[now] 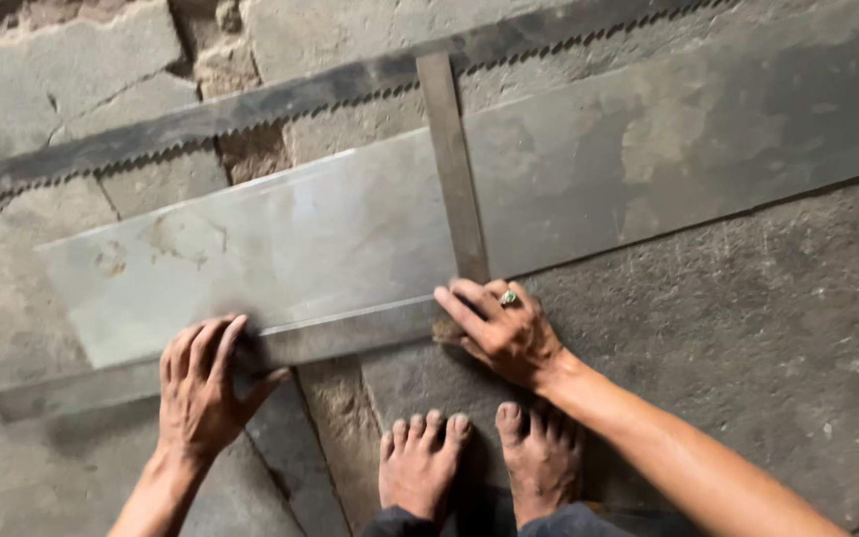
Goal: The person uses a metal ruler and a small stone to mark straight lines on a large metal sheet. They repeatedly align the ruler, draw a line with the stone, and reposition the ruler to create a series of parallel markings on the sheet's surface.
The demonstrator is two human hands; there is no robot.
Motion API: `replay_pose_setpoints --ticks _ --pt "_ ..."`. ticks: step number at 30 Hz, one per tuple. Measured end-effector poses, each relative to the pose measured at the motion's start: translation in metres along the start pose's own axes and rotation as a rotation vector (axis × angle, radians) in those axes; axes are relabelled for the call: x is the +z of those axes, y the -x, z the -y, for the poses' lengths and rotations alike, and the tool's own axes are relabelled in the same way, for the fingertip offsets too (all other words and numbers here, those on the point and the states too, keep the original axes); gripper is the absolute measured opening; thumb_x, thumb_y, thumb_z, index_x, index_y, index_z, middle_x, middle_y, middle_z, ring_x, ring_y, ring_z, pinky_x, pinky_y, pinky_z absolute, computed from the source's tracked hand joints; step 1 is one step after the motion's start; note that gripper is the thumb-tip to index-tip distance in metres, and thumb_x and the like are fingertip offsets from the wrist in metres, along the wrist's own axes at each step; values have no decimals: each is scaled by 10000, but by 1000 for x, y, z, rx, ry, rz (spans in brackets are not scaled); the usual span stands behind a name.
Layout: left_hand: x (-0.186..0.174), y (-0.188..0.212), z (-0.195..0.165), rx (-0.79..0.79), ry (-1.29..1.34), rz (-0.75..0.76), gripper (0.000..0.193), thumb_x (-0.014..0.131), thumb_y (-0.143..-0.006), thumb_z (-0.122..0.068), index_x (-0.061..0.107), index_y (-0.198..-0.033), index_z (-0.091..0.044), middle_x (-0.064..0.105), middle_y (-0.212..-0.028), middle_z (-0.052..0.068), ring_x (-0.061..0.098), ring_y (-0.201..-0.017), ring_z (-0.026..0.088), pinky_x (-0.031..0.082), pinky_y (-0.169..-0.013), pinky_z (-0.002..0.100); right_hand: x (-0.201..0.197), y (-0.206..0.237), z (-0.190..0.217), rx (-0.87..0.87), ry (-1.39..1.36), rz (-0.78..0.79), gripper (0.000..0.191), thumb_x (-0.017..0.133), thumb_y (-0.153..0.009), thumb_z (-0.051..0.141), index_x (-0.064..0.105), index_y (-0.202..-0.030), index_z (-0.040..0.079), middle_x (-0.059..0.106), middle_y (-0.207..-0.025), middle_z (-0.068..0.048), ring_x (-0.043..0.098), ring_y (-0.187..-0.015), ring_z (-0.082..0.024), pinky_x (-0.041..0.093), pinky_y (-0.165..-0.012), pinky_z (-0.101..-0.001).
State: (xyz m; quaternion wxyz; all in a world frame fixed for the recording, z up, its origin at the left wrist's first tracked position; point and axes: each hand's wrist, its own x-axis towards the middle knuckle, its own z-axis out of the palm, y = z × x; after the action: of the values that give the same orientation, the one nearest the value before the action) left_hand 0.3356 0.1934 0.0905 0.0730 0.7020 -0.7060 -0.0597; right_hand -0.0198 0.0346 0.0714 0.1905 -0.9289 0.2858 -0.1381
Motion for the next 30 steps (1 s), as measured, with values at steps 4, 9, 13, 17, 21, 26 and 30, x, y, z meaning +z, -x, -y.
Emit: replay_pose_setpoints --ticks 4,9,13,17,21,26,30 --pt "15 5 -6 -38 24 -72 715 802 -820 -507 611 -1361 -81 582 -1311 138 530 -1268 347 393 -1126 500 4 10 -7 -34 42 -32 674 821 -772 237 602 -1392 94 618 -1302 -77 621 -979 -265 497 -897 -409" --pt "26 14 -7 -37 3 -82 689 794 -833 -523 613 -1340 -92 579 -1298 140 526 -1252 342 389 -1115 508 10 17 -8 -7 -3 -18 709 823 -737 234 597 -1389 69 617 -1324 -106 627 -976 -261 488 -894 -402" --pt "28 14 -5 -37 4 -79 703 800 -809 -534 613 -1330 -100 562 -1287 143 511 -1248 346 382 -1106 519 12 17 -10 1 -28 3 714 822 -717 226 606 -1378 62 619 -1314 -103 627 -955 -260 491 -896 -403" --pt "26 12 -5 -67 54 -35 724 807 -788 -533 606 -1329 -95 546 -1293 149 496 -1253 346 369 -1096 523 11 18 -11 -8 -18 -7 699 829 -741 235 608 -1379 54 617 -1319 -101 630 -961 -244 484 -888 -402" --pt "26 9 -5 -50 48 -38 726 811 -784 -519 603 -1332 -91 546 -1290 157 495 -1252 352 369 -1097 530 11 19 -11 -11 -34 -15 694 830 -758 255 605 -1382 52 614 -1316 -99 633 -977 -243 477 -895 -393" --pt "24 5 -7 -79 55 -82 722 812 -752 -526 616 -1316 -120 555 -1261 126 506 -1238 333 372 -1096 516 12 18 -11 -4 -20 12 714 814 -717 247 609 -1373 54 627 -1310 -89 634 -959 -237 475 -895 -382" --pt "20 3 -9 -90 64 -96 706 812 -762 -523 617 -1313 -129 568 -1268 117 513 -1242 322 380 -1110 505 12 17 -11 -4 -39 5 694 818 -769 298 599 -1380 51 612 -1302 -99 619 -956 -238 463 -887 -390"
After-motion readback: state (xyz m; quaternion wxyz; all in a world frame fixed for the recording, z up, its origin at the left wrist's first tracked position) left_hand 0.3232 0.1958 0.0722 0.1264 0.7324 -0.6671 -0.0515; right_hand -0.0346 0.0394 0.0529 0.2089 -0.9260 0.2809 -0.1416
